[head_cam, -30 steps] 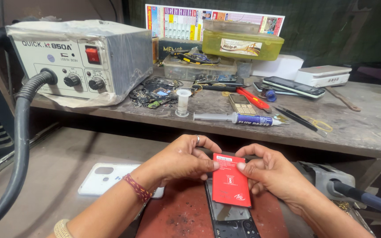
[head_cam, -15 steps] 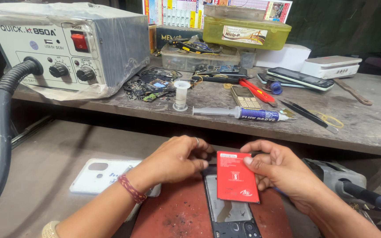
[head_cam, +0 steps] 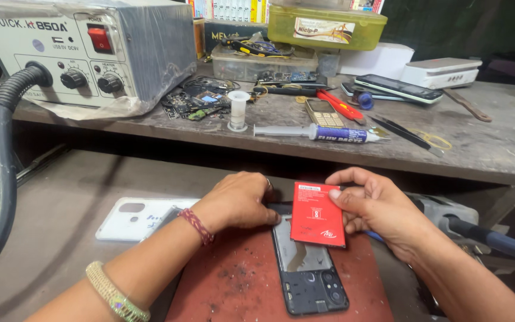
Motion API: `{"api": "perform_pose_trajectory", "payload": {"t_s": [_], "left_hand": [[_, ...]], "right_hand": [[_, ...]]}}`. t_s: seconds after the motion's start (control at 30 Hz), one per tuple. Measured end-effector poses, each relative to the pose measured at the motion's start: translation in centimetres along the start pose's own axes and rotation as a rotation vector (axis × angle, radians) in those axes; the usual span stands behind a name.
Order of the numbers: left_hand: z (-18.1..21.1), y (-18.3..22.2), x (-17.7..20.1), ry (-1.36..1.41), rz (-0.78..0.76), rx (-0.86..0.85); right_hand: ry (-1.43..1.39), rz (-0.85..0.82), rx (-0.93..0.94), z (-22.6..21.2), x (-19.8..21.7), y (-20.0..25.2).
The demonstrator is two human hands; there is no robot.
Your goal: The person installs a new red battery into a disassembled smartphone chassis. They carefully align the battery within the frame and press it down to secure it. The person then uses a small screwdriver to tighten screws on the internal metal shielding plate to complete the assembly.
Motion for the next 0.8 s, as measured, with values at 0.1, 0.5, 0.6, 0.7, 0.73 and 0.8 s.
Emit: {"api": "perform_pose_trajectory", "payload": {"t_s": [0.1,0.5,0.6,0.7,0.73,0.8], "left_hand": [[-0.2,-0.4,-0.2,0.015,0.025,0.031],[-1.5,-1.0,-1.2,1.111,-0.151,-0.017],[-1.0,0.3,-0.3,1.162,-0.163,-0.034],[-0.2,1.5,0.9,1.187,-0.15,-0.059],[0.1,1.8,1.2,1.187,-0.151,-0.067],[0.7,2.2,1.5,1.187,-0.154,-0.085]], "right_hand": [[-0.003,0.022,-0.019,-0.2,0.2,0.7],[0.015,0.013,0.063,-2.7,0.3,3.4],[0.022,0.043,0.138,-3.7,0.1,4.0],[0.019,0.069,0.234,-4.5,-0.1,4.7],[0.017,0.055,0.277,-4.8,-0.2,4.8],[0.013,0.026,0.362,-5.2,-0.3,5.1]]}}
Point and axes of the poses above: each hand's wrist, its own y-axis away from the middle knuckle, its own x-axis out of the back of the hand, z = x × y, the point moved 5 cm from there along -y, towards the middle knuckle, and after that the axes turned 2 degrees about -y, right-handed, at the moved point
